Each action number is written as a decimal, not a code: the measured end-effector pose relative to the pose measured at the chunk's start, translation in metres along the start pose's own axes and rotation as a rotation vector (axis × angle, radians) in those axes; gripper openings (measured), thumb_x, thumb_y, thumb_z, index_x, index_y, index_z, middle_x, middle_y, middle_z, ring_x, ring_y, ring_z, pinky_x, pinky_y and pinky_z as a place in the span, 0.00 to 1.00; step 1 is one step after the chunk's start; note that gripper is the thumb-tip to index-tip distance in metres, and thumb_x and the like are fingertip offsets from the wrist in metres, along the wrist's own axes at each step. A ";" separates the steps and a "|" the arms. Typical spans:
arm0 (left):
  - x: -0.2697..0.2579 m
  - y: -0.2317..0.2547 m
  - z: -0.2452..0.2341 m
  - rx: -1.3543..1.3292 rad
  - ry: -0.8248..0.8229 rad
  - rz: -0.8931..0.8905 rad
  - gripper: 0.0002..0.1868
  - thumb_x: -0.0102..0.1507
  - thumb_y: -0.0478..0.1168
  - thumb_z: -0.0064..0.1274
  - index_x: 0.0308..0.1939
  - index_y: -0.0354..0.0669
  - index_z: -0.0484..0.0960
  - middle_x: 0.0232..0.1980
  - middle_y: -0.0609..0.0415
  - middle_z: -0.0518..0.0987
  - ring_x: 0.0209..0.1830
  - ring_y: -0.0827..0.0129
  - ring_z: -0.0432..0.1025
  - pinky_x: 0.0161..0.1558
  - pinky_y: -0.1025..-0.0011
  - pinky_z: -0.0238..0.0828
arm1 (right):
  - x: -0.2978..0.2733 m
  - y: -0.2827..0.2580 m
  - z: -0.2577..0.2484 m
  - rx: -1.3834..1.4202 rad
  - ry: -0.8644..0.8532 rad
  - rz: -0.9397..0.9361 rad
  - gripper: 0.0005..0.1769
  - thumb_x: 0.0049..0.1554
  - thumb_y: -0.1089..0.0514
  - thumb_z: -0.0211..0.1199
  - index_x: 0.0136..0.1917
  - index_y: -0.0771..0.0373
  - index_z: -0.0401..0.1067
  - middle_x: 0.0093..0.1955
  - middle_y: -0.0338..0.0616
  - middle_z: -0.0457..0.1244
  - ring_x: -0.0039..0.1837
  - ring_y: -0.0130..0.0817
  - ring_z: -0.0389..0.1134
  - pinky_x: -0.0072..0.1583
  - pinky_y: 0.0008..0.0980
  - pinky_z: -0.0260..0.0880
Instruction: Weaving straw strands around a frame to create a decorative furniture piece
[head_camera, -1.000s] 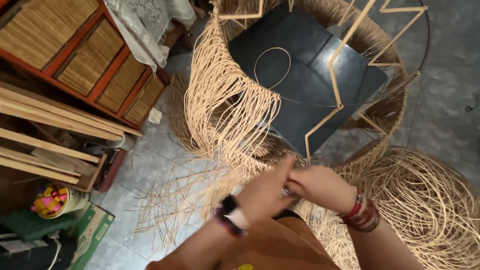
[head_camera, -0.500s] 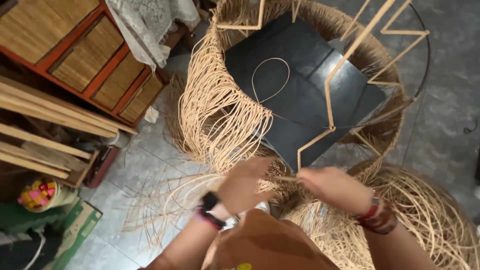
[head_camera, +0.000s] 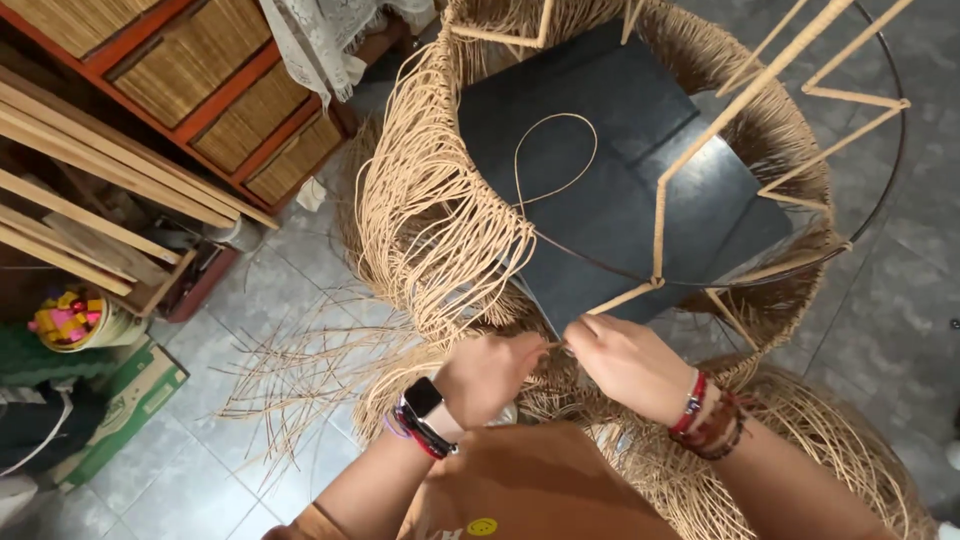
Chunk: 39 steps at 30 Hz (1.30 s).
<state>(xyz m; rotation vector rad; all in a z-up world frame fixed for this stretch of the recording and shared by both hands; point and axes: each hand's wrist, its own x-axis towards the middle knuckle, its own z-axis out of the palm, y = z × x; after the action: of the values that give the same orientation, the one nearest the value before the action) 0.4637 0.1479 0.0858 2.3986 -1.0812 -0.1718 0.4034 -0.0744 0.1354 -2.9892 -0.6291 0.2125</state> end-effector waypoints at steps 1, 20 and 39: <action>0.001 -0.003 0.001 0.013 0.006 -0.001 0.08 0.69 0.51 0.47 0.37 0.62 0.80 0.17 0.60 0.76 0.15 0.62 0.76 0.21 0.68 0.74 | 0.000 -0.001 0.002 0.027 0.028 0.006 0.08 0.66 0.56 0.45 0.49 0.52 0.66 0.40 0.38 0.65 0.42 0.40 0.74 0.41 0.33 0.75; 0.041 0.006 0.000 -0.333 0.655 0.383 0.18 0.71 0.49 0.39 0.49 0.49 0.84 0.53 0.53 0.81 0.53 0.55 0.76 0.53 0.61 0.76 | 0.042 0.076 0.044 0.604 0.706 0.318 0.17 0.63 0.64 0.51 0.57 0.50 0.78 0.44 0.40 0.72 0.47 0.50 0.74 0.50 0.42 0.75; 0.100 -0.049 0.099 -0.066 0.396 0.047 0.39 0.63 0.35 0.45 0.79 0.58 0.59 0.40 0.55 0.78 0.22 0.55 0.77 0.23 0.58 0.78 | 0.094 0.081 0.066 0.026 0.105 0.632 0.11 0.63 0.48 0.49 0.40 0.44 0.69 0.30 0.36 0.68 0.34 0.48 0.74 0.38 0.46 0.77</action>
<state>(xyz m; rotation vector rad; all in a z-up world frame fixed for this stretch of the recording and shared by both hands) 0.5333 0.0633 -0.0153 2.2192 -0.9267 0.2697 0.5108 -0.1063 0.0504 -3.0430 0.3404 0.0935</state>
